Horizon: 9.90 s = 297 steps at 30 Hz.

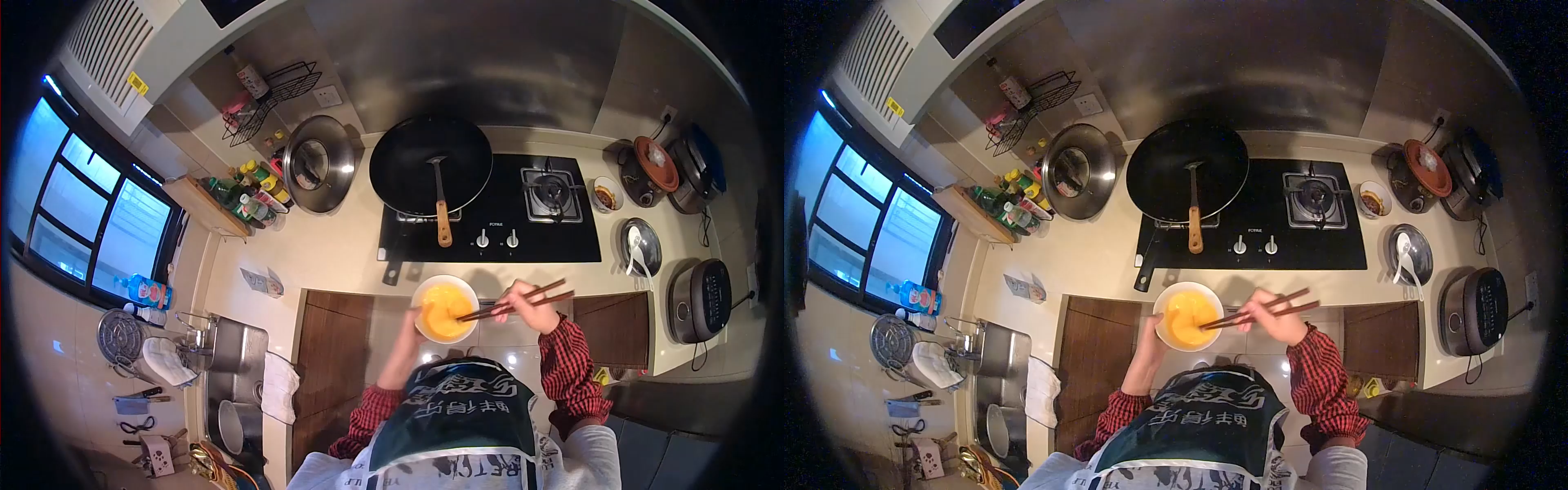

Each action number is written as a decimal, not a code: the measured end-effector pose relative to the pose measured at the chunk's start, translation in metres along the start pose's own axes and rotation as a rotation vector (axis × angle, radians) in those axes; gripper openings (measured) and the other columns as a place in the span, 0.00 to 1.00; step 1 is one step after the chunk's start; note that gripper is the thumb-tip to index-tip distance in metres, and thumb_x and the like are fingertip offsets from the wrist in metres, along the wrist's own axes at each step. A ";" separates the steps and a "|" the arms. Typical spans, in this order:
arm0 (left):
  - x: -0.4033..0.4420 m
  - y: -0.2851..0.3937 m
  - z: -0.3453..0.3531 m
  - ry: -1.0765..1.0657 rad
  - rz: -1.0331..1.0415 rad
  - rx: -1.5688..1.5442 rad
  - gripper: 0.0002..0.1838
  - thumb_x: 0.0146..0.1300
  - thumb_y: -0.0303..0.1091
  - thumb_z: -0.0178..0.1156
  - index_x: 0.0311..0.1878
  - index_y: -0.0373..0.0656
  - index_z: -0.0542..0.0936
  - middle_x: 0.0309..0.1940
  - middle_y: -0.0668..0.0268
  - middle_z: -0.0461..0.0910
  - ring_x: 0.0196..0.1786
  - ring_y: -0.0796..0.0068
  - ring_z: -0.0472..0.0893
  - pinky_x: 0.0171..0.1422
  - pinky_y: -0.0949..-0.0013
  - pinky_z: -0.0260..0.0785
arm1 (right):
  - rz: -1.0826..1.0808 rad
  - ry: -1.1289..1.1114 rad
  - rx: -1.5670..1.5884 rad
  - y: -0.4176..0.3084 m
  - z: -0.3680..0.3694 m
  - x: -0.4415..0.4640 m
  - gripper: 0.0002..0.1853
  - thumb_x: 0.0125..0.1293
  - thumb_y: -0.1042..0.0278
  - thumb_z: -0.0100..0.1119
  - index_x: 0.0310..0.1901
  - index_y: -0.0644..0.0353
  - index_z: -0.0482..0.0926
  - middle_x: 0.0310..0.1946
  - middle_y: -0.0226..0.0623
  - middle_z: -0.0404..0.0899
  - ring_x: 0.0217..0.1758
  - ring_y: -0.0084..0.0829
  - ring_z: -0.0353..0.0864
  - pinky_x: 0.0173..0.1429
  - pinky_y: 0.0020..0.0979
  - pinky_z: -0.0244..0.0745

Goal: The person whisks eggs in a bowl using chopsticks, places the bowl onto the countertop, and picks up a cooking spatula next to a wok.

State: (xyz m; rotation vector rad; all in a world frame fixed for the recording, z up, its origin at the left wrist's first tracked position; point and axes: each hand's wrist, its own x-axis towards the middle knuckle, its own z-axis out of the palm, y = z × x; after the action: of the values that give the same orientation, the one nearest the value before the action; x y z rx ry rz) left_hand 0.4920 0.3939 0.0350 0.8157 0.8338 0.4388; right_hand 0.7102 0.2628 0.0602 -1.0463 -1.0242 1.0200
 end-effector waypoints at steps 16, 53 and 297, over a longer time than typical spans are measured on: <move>-0.001 -0.003 0.005 -0.025 -0.053 -0.039 0.29 0.58 0.48 0.40 0.57 0.36 0.60 0.55 0.57 0.65 0.58 0.66 0.66 0.58 0.63 0.60 | 0.076 0.046 0.025 -0.001 0.000 0.000 0.09 0.66 0.69 0.39 0.31 0.65 0.64 0.26 0.46 0.76 0.28 0.30 0.77 0.31 0.27 0.74; -0.005 0.002 0.012 -0.050 -0.070 -0.013 0.29 0.59 0.46 0.39 0.57 0.34 0.60 0.55 0.56 0.65 0.58 0.66 0.65 0.60 0.65 0.57 | 0.009 0.025 -0.001 0.003 -0.001 -0.002 0.10 0.66 0.67 0.39 0.32 0.65 0.63 0.27 0.48 0.76 0.28 0.34 0.78 0.32 0.31 0.75; 0.004 0.031 -0.007 -0.004 0.243 -0.467 0.26 0.57 0.42 0.43 0.56 0.36 0.60 0.53 0.57 0.67 0.53 0.64 0.70 0.54 0.60 0.65 | -0.002 0.069 -0.335 -0.113 -0.010 0.106 0.08 0.63 0.72 0.45 0.26 0.64 0.64 0.20 0.42 0.75 0.21 0.27 0.77 0.24 0.23 0.74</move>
State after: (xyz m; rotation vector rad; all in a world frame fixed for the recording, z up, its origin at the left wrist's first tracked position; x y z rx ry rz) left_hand 0.4877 0.4193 0.0539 0.4823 0.5941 0.8119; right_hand 0.7583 0.3429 0.1843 -1.3431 -1.1640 0.8201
